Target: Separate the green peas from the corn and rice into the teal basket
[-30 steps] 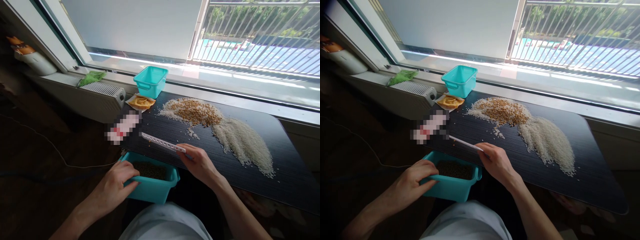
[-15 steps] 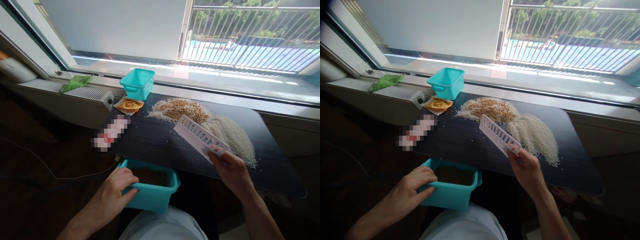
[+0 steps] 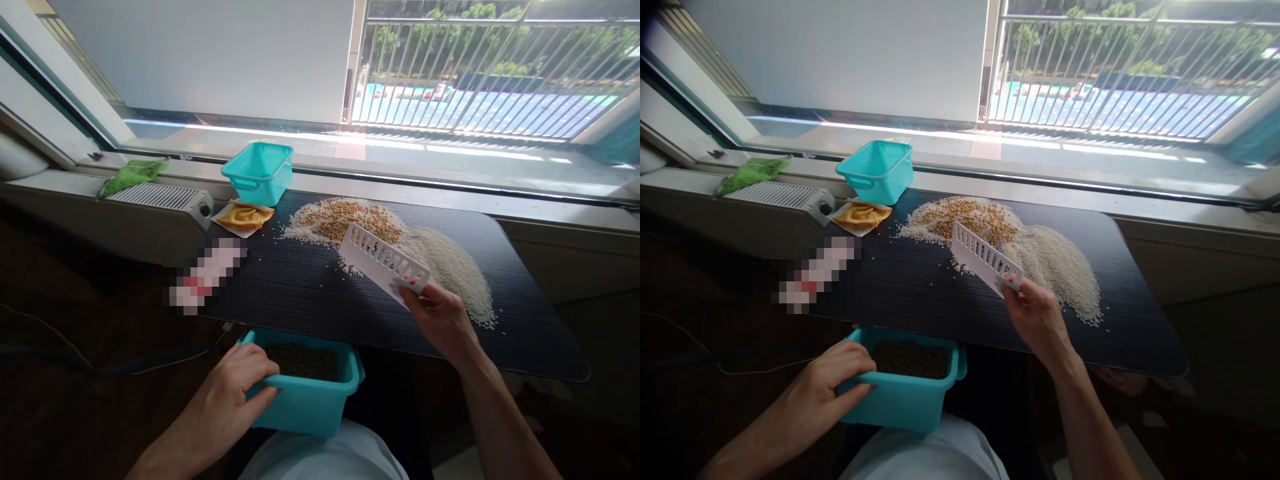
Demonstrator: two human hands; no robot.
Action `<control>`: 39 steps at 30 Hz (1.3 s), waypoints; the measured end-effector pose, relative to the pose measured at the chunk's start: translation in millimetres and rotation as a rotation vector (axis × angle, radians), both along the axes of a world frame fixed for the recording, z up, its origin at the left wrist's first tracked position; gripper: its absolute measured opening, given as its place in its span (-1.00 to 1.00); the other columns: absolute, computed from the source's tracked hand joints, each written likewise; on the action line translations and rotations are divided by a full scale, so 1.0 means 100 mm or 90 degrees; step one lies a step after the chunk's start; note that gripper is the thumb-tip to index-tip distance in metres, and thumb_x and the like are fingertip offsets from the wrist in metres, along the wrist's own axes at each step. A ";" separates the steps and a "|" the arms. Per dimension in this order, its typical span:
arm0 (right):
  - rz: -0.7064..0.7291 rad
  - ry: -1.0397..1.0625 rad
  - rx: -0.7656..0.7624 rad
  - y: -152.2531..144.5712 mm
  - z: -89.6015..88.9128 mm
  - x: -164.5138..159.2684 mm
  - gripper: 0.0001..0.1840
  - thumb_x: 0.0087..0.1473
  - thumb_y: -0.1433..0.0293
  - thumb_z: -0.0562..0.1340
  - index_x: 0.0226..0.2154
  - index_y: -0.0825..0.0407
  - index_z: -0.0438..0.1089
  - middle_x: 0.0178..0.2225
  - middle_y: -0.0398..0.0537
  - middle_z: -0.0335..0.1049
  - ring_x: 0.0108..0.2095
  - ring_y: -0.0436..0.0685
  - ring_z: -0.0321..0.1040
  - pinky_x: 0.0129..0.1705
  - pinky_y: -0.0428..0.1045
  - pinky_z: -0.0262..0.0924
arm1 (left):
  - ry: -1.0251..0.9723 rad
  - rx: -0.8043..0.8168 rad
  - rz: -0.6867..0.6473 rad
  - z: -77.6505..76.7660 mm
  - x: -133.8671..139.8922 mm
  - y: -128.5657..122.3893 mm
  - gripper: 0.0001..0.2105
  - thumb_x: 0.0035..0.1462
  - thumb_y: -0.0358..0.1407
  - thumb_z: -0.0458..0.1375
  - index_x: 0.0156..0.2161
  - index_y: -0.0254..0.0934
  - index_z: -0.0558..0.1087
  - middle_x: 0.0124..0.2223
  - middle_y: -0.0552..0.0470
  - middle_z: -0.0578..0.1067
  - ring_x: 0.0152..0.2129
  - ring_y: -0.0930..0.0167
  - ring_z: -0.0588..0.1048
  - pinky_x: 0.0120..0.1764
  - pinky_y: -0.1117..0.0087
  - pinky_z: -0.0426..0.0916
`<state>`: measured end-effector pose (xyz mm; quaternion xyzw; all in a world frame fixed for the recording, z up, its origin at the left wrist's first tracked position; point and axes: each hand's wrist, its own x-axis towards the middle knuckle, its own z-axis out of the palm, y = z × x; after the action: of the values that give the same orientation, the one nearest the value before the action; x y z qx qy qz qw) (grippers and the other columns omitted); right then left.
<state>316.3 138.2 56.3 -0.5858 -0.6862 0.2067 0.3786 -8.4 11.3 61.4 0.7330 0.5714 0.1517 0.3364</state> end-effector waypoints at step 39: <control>0.097 -0.007 0.059 -0.45 0.09 -0.08 -0.83 0.11 0.36 0.23 -0.36 -0.02 0.56 -0.31 -0.05 0.63 -0.38 0.16 0.58 -0.33 -0.05 0.49 | -0.021 -0.007 0.000 -0.02 0.00 0.04 -0.85 0.23 -0.38 0.07 -0.30 -0.23 0.50 -0.24 -0.01 0.52 -0.23 0.30 0.45 -0.10 0.23 0.36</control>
<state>308.4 93.2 65.4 -0.5149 -0.7396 0.1997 0.3847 -7.9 15.0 59.9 0.7287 0.5663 0.1604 0.3501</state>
